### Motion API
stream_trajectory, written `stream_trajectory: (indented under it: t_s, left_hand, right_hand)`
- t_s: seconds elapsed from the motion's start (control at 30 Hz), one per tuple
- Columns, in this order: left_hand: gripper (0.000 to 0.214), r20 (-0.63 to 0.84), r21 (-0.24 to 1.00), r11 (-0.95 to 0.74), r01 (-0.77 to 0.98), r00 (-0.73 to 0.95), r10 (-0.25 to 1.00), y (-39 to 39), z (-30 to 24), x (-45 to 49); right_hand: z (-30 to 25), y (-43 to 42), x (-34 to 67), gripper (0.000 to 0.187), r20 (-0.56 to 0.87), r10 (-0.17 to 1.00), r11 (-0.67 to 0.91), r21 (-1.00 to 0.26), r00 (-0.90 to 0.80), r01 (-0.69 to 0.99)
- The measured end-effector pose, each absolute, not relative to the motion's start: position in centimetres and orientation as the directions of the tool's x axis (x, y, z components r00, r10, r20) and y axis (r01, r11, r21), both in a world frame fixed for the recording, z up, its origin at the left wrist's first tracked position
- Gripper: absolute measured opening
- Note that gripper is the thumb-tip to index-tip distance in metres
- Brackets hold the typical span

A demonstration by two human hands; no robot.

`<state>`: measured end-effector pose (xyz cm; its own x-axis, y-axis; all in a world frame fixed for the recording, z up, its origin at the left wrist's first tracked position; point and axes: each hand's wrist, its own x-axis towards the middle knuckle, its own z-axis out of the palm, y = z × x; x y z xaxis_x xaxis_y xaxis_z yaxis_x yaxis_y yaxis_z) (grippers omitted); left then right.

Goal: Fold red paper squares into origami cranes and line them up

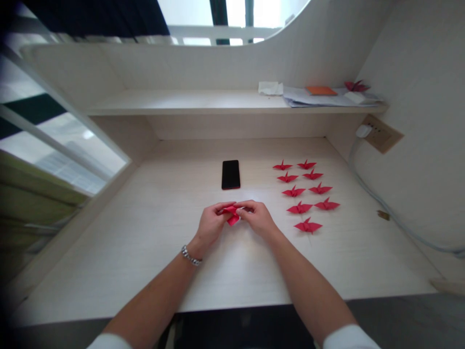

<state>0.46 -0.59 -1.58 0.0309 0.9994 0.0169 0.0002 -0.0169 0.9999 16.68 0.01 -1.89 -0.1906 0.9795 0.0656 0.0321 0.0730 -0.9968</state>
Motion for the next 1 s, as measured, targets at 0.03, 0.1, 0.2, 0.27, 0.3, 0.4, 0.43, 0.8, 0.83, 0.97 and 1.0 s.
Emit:
stream_trajectory:
  t_s: [0.03, 0.1, 0.2, 0.27, 0.3, 0.4, 0.43, 0.8, 0.83, 0.97, 1.0]
  left_hand:
    - [0.032, 0.026, 1.0, -0.026, 0.017, 0.035, 0.999, -0.6, -1.6, 0.4]
    - [0.032, 0.052, 0.997, -0.055, 0.055, 0.042, 0.998, -0.6, -1.6, 0.3]
    - [0.03, 0.102, 0.988, -0.107, 0.111, 0.051, 0.993, -0.6, -1.7, 0.1]
    - [0.027, 0.137, 0.98, -0.145, 0.138, 0.063, 0.989, -0.5, -1.7, 0.1]
    - [0.026, 0.152, 0.976, -0.16, 0.145, 0.069, 0.986, -0.5, -1.8, 0.1]
    - [0.026, 0.169, 0.974, -0.179, 0.143, 0.077, 0.983, -0.5, -1.8, 0.3]
    - [0.027, 0.168, 0.975, -0.177, 0.136, 0.08, 0.983, -0.5, -1.8, 0.3]
    - [0.033, 0.009, 0.984, 0.004, -0.18, 0.072, 0.997, -0.8, -1.7, 1.0]
    - [0.035, -0.003, 0.98, 0.018, -0.197, 0.078, 0.997, -0.9, -1.7, 1.0]
    - [0.041, -0.01, 0.981, 0.029, -0.194, 0.095, 0.995, -0.9, -1.6, 0.9]
    - [0.042, -0.01, 0.981, 0.027, -0.19, 0.092, 0.996, -0.9, -1.6, 0.9]
  right_hand:
    - [-1.8, 0.0, 16.8, 0.034, 0.062, 0.978, 0.07, -0.997, -0.2, 0.03]
    - [-1.4, -0.1, 16.8, 0.032, 0.072, 0.975, 0.083, -0.996, -0.212, 0.045]
    - [-0.9, -0.3, 16.7, 0.028, 0.105, 0.975, 0.126, -0.987, -0.198, 0.097]
    - [-0.7, -0.5, 16.4, 0.025, 0.126, 0.98, 0.148, -0.979, -0.151, 0.142]
    - [-0.7, -0.6, 16.3, 0.024, 0.137, 0.983, 0.157, -0.974, -0.123, 0.162]
    - [-0.7, -0.9, 15.9, 0.023, 0.175, 0.983, 0.183, -0.961, -0.059, 0.206]
    - [-0.7, -1.0, 15.7, 0.023, 0.189, 0.981, 0.194, -0.956, -0.04, 0.222]
    - [-0.4, -1.6, 15.6, 0.022, 0.287, 0.958, 0.256, -0.877, 0.016, 0.406]
    - [-0.4, -1.6, 15.6, 0.022, 0.292, 0.956, 0.26, -0.875, 0.017, 0.409]
    - [-0.5, -1.4, 15.7, 0.021, 0.277, 0.961, 0.253, -0.892, 0.011, 0.374]
    - [-0.5, -1.3, 15.8, 0.021, 0.26, 0.966, 0.242, -0.907, 0.005, 0.343]
